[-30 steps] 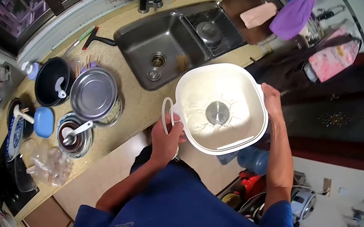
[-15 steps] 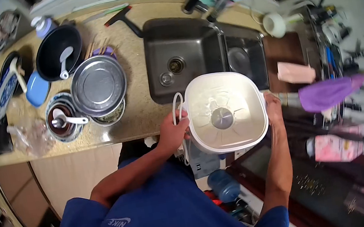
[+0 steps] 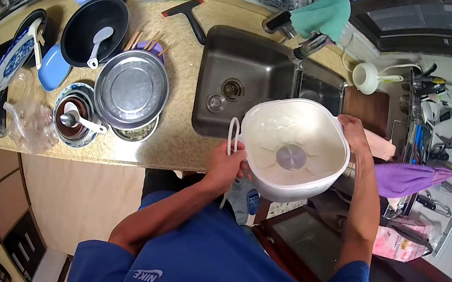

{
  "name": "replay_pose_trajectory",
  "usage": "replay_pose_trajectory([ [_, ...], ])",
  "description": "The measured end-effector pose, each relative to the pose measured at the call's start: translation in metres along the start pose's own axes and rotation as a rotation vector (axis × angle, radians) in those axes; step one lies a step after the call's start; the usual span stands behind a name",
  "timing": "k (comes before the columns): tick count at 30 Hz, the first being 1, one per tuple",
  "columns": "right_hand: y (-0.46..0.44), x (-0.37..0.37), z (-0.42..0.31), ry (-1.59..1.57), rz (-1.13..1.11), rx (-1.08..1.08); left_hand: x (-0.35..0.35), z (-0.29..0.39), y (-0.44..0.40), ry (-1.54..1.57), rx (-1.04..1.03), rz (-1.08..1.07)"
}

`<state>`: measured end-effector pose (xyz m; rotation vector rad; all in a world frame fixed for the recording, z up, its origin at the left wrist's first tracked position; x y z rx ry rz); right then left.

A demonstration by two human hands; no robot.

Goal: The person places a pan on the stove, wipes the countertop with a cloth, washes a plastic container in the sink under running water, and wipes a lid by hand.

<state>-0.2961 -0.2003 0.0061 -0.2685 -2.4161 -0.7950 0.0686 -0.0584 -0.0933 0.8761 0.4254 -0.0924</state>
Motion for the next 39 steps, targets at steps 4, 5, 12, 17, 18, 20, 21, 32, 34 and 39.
replay_pose_trajectory([
  [4,-0.011,0.005,-0.025,0.191,-0.05,0.005,-0.015,-0.009,0.0,0.127,0.05,0.004],
  [5,-0.015,0.009,-0.032,0.308,-0.027,0.052,-0.018,-0.01,0.0,0.137,0.049,0.008],
  [12,-0.035,0.004,-0.069,0.41,-0.139,0.093,-0.039,-0.035,-0.002,0.311,0.188,-0.042],
  [17,-0.036,-0.015,-0.101,0.54,-0.152,0.155,-0.043,-0.042,0.001,0.401,0.279,-0.044],
  [18,-0.04,-0.018,-0.101,0.514,-0.167,0.106,-0.044,-0.043,0.0,0.445,0.297,-0.049],
  [20,-0.045,-0.024,-0.116,0.641,-0.176,0.16,-0.044,-0.046,-0.001,0.49,0.316,-0.054],
  [21,-0.042,-0.031,-0.129,0.765,-0.186,0.216,-0.045,-0.048,-0.001,0.502,0.338,-0.059],
  [32,-0.069,-0.068,-0.141,1.794,-0.526,0.754,-0.052,-0.051,0.003,0.65,0.433,-0.2],
  [34,-0.075,-0.068,-0.139,1.869,-0.578,0.755,-0.057,-0.054,0.004,0.608,0.448,-0.311],
  [39,-0.082,-0.069,-0.143,1.981,-0.723,0.767,-0.066,-0.055,0.003,0.669,0.497,-0.377],
])
Point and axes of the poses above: each hand's wrist, its own y-axis away from the middle knuckle, its own x-axis out of the back of the hand, z = x × y, the point moved 7 cm from there along -y, towards the middle knuckle, and after that the axes turned 9 degrees about -y, right-handed, at the moved point
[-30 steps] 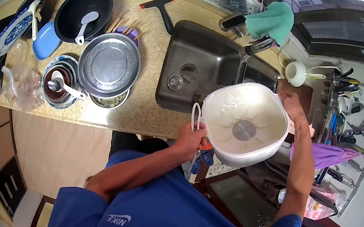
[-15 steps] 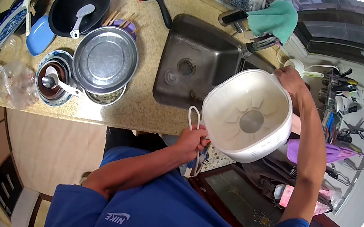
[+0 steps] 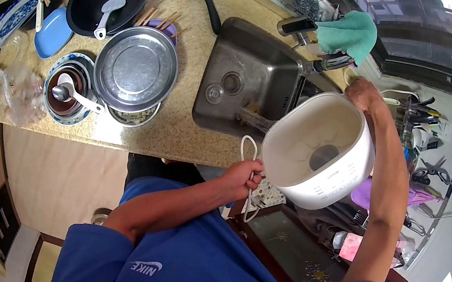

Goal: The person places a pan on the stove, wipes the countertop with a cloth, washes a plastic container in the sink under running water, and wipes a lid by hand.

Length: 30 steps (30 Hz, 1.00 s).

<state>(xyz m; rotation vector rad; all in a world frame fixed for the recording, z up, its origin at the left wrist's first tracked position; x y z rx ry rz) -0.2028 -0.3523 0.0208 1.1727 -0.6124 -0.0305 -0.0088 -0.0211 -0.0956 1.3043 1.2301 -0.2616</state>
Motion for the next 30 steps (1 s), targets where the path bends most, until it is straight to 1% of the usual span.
replay_pose_trajectory([
  [2,-0.002,0.003,0.007,-0.04,-0.008,-0.076,-0.003,0.0,0.001,0.006,0.017,0.014],
  [4,-0.006,0.005,0.012,-0.029,-0.024,-0.117,-0.007,-0.009,0.0,0.043,0.117,-0.03],
  [5,-0.006,0.005,0.015,-0.018,-0.037,-0.155,-0.007,-0.01,0.0,0.041,0.118,-0.033],
  [6,-0.003,0.009,0.014,-0.018,-0.039,-0.158,-0.009,-0.01,0.002,0.047,0.12,-0.08],
  [7,0.002,0.021,0.013,0.012,-0.05,-0.18,-0.013,-0.009,0.005,0.052,0.12,-0.128],
  [8,0.008,0.034,0.012,0.043,-0.062,-0.2,-0.013,-0.008,0.008,0.052,0.122,-0.13],
  [9,0.028,0.064,0.0,-0.078,0.112,-0.22,-0.013,-0.002,0.012,0.029,0.06,-0.125],
  [10,0.034,0.069,-0.007,-0.076,0.111,-0.22,-0.013,0.002,0.013,0.007,-0.004,-0.119],
  [12,0.043,0.075,-0.013,-0.064,0.105,-0.267,-0.014,0.002,0.01,-0.008,0.008,-0.103],
  [13,0.039,0.053,-0.002,-0.062,0.109,-0.272,-0.013,0.002,0.008,-0.027,0.019,-0.088],
  [14,0.029,0.008,0.023,-0.096,0.058,-0.262,-0.014,0.004,0.007,-0.036,0.009,-0.096],
  [16,0.029,0.004,0.022,-0.13,0.01,-0.249,-0.015,-0.007,0.008,-0.01,0.107,-0.135],
  [18,0.055,0.081,-0.022,-0.206,0.13,-0.308,-0.013,-0.013,0.012,-0.021,0.086,-0.136],
  [19,0.063,0.091,-0.026,-0.1,0.236,-0.237,-0.016,-0.014,0.018,-0.02,0.048,-0.16],
  [20,0.061,0.089,-0.025,-0.107,0.238,-0.237,-0.018,-0.014,0.024,-0.025,0.015,-0.18],
  [21,0.059,0.082,-0.023,-0.102,0.203,-0.289,-0.018,-0.015,0.014,-0.086,-0.02,-0.226],
  [22,0.059,0.078,-0.016,-0.092,0.174,-0.343,-0.016,-0.017,0.005,-0.098,-0.016,-0.225],
  [23,0.049,0.047,-0.003,-0.095,0.022,-0.328,-0.013,-0.017,-0.005,-0.058,0.024,-0.181],
  [24,0.044,0.023,0.015,-0.136,0.057,-0.362,-0.01,-0.017,-0.012,-0.013,0.061,-0.137],
  [25,0.04,-0.001,0.034,-0.178,0.093,-0.395,-0.007,-0.021,-0.012,-0.015,0.091,-0.155],
  [26,0.046,0.002,0.023,-0.158,0.093,-0.304,-0.005,-0.02,-0.005,-0.015,0.084,-0.155],
  [27,0.061,0.024,0.006,-0.157,0.093,-0.301,-0.008,-0.019,0.007,-0.042,0.07,-0.162],
  [28,0.08,0.075,-0.021,-0.201,0.252,-0.289,-0.012,-0.016,0.02,-0.073,0.053,-0.168],
  [29,0.092,0.105,-0.036,-0.248,0.412,-0.276,-0.02,-0.011,0.036,-0.09,0.015,-0.167],
  [30,0.089,0.097,-0.031,-0.254,0.42,-0.276,-0.02,-0.013,0.034,-0.096,0.013,-0.16],
])
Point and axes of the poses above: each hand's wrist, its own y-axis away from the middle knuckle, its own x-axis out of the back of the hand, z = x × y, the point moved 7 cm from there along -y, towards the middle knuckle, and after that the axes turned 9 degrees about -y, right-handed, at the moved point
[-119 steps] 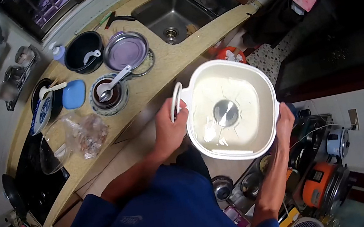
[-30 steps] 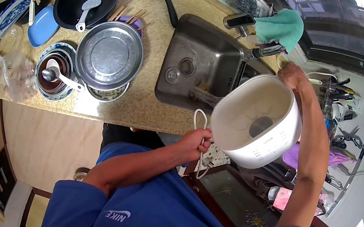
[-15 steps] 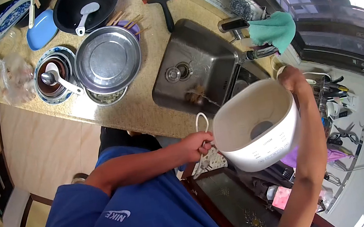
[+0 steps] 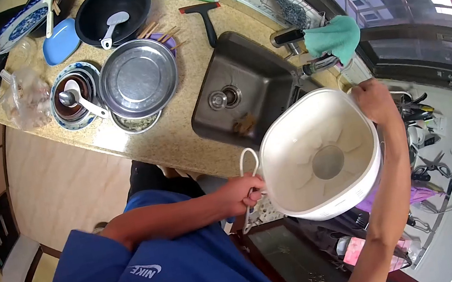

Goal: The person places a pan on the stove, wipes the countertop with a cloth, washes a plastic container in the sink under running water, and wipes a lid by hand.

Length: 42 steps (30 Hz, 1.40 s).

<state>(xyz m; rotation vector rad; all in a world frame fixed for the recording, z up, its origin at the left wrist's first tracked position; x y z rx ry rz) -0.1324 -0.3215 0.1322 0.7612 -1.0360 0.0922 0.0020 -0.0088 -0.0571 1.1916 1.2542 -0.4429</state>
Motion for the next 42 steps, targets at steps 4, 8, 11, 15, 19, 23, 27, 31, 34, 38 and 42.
replay_pose_trajectory([
  [4,0.008,-0.057,0.024,0.249,-0.237,0.017,0.004,-0.008,-0.017,0.007,0.029,0.065],
  [8,0.032,0.03,-0.014,-0.205,0.006,-0.3,-0.007,-0.017,-0.01,-0.039,0.021,0.02],
  [11,0.053,0.038,0.001,-0.4,0.161,-0.448,-0.011,-0.018,-0.009,-0.093,-0.101,-0.002],
  [15,0.05,-0.098,0.064,-0.068,-0.027,-0.122,-0.001,-0.026,-0.018,-0.071,-0.032,0.064],
  [19,0.107,0.046,-0.01,-0.569,0.362,-0.441,-0.015,-0.035,0.002,-0.125,-0.13,0.148],
  [23,0.129,0.002,0.025,-0.598,0.376,-0.467,-0.03,-0.007,0.039,-0.242,-0.333,0.205],
  [27,0.152,-0.067,0.008,-0.994,0.392,-0.486,-0.018,0.008,0.085,-0.387,-0.415,0.269],
  [31,0.18,-0.074,-0.066,-1.353,0.615,-0.386,-0.019,0.013,0.167,-0.593,-0.57,0.33],
  [34,0.19,-0.048,-0.134,-1.493,0.802,-0.395,-0.005,0.02,0.238,-0.753,-0.715,0.449],
  [38,0.172,-0.004,-0.235,-1.687,0.956,-0.294,0.032,0.034,0.354,-0.768,-0.97,0.603],
  [42,0.132,0.06,-0.355,-1.776,0.982,-0.122,0.08,0.049,0.487,-0.771,-1.209,0.784],
])
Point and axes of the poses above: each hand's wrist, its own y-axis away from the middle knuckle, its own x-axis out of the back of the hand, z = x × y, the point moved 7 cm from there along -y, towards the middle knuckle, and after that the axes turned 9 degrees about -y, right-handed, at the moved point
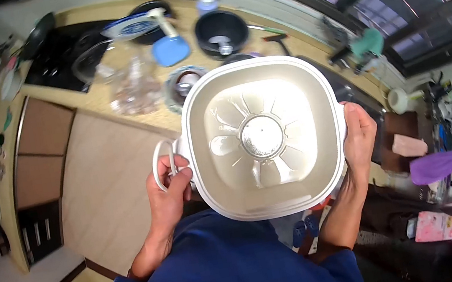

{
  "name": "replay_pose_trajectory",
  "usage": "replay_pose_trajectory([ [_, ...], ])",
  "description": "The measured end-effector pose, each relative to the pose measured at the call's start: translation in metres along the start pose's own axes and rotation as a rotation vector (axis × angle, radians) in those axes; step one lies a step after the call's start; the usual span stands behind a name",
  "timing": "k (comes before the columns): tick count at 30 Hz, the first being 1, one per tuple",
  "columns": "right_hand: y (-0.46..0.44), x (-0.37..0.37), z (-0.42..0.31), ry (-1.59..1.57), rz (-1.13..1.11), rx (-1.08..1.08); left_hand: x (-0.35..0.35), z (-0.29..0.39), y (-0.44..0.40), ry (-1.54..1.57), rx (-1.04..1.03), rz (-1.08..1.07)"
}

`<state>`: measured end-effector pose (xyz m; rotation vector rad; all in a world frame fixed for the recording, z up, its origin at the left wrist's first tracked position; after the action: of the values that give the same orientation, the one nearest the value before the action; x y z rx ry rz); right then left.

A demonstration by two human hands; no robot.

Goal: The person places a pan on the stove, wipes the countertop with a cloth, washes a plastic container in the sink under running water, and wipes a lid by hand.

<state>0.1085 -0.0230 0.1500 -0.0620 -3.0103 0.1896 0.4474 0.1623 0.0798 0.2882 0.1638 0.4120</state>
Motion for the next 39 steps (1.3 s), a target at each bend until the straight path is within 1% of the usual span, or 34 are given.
replay_pose_trajectory([
  [4,0.022,-0.143,-0.017,-0.106,-0.17,0.047,0.132,0.019,0.019,0.04,-0.103,0.208],
  [6,0.032,-0.215,-0.028,0.024,-0.245,0.12,0.192,0.026,0.032,0.08,-0.113,0.324],
  [8,0.038,-0.28,-0.021,-0.023,-0.325,0.111,0.244,0.026,0.042,0.09,-0.145,0.425],
  [10,0.045,-0.349,-0.016,-0.097,-0.38,0.056,0.294,0.031,0.049,0.092,-0.136,0.507],
  [13,0.056,-0.452,-0.008,-0.225,-0.558,0.037,0.367,0.03,0.054,0.106,-0.149,0.639],
  [14,0.059,-0.482,-0.006,-0.242,-0.582,0.034,0.387,0.029,0.053,0.099,-0.154,0.667],
  [17,0.074,-0.581,-0.014,-0.173,-0.676,0.069,0.456,0.026,0.048,0.147,-0.12,0.807],
  [20,0.086,-0.681,-0.018,-0.208,-0.773,0.02,0.524,0.034,0.036,0.112,-0.106,0.931],
  [22,0.095,-0.751,-0.025,-0.28,-0.847,0.021,0.567,0.041,0.027,0.101,-0.097,0.963],
  [24,0.102,-0.815,-0.036,-0.26,-0.875,0.033,0.606,0.05,0.02,0.124,-0.078,0.997],
  [25,0.105,-0.851,-0.035,-0.288,-0.929,0.0,0.626,0.055,0.017,0.122,-0.044,1.023],
  [28,0.126,-0.934,-0.052,-0.27,-1.051,-0.03,0.677,0.071,0.018,0.141,-0.063,1.122],
  [29,0.129,-0.965,-0.049,-0.259,-1.072,0.008,0.695,0.074,0.014,0.159,-0.071,1.15],
  [30,0.138,-0.992,-0.061,-0.163,-1.125,-0.034,0.716,0.078,0.01,0.146,-0.1,1.193],
  [32,0.159,-1.048,-0.079,-0.102,-1.256,-0.09,0.758,0.081,0.003,0.151,-0.131,1.257],
  [34,0.17,-1.104,-0.077,0.002,-1.34,-0.107,0.803,0.081,-0.008,0.164,-0.117,1.275],
  [36,0.184,-1.153,-0.082,0.061,-1.422,-0.054,0.849,0.076,-0.018,0.178,-0.13,1.279],
  [38,0.195,-1.199,-0.09,0.127,-1.449,-0.024,0.895,0.077,-0.032,0.197,-0.116,1.216],
  [39,0.201,-1.225,-0.096,0.173,-1.471,-0.003,0.915,0.082,-0.04,0.329,-0.133,1.186],
])
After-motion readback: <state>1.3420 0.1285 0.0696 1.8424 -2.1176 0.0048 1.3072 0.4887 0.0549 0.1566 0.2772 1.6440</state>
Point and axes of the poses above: each hand's wrist, its own y-axis away from the middle knuckle, its own x-axis out of the back of the hand, z = x × y, the point moved 7 cm from there along -y, towards the middle knuckle, and after that the axes turned 9 degrees about -y, right-handed, at the moved point
